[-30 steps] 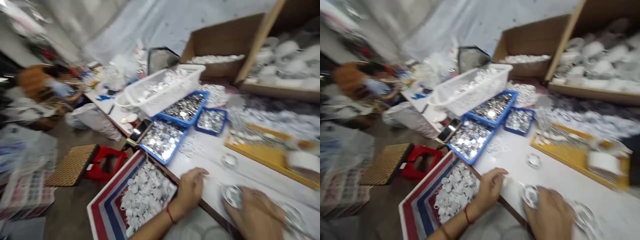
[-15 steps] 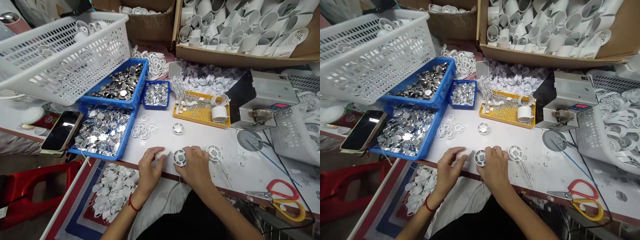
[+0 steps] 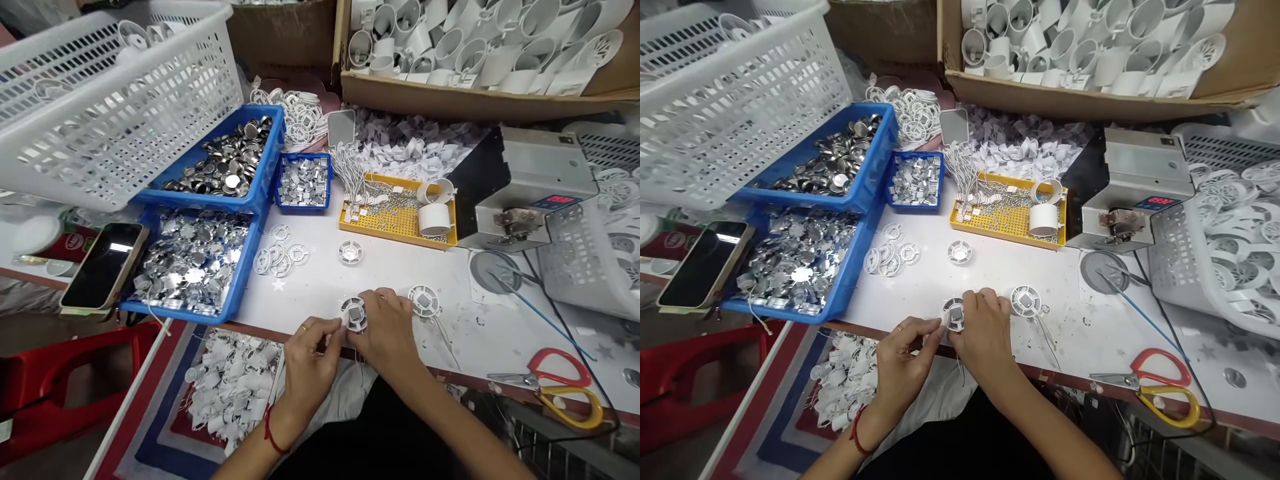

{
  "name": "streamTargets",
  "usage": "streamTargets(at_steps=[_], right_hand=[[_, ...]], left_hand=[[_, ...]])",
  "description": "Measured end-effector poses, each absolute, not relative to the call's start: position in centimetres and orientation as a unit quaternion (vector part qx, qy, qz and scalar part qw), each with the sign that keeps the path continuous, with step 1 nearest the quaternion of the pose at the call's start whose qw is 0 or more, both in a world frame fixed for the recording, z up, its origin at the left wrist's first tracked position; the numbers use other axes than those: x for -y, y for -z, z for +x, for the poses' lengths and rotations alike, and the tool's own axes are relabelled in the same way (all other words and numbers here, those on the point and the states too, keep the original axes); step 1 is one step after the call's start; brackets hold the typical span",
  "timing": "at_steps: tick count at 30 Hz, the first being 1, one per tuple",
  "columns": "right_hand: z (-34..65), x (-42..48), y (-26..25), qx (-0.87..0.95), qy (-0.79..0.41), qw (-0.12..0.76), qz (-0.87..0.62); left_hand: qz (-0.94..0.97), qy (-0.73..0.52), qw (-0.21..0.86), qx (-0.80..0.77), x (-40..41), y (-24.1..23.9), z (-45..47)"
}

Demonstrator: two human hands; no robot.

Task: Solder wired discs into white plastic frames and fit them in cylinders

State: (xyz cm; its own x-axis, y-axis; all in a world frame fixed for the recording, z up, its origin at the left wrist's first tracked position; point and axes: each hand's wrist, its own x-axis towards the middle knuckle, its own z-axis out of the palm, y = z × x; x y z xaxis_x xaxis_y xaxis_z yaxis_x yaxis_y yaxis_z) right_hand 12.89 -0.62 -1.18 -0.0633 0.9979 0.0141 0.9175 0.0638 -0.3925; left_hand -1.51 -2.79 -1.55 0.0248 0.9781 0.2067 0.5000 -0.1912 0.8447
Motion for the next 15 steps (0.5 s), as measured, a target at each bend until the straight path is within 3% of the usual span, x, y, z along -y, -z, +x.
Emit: streamTargets(at_steps=[8, 10, 12, 15], right_hand=[[13.5, 0.2, 0.7, 0.728, -0.133, 0.130, -0.660], [13.8, 0.1, 0.5, 0.741, -0.151, 0.118, -0.644], [13.8, -0.3, 0.3, 0.759, -0.166, 0.104, -0.621], [13.2, -1.2, 0.0, 0.790, -0.180, 0.082, -0.580]], left_hand=[[0.488, -0.458, 0.358, -0.651, 0.7, 4.1, -0.6], [0.514, -0.483, 0.269, -0.656, -0.1, 4.3, -2.7], [0.580, -0.493, 0.085, -0.643, -0.6, 4.4, -5.9], [0.693, -0.389, -0.104, -0.597, -1.1, 4.9, -10.5]])
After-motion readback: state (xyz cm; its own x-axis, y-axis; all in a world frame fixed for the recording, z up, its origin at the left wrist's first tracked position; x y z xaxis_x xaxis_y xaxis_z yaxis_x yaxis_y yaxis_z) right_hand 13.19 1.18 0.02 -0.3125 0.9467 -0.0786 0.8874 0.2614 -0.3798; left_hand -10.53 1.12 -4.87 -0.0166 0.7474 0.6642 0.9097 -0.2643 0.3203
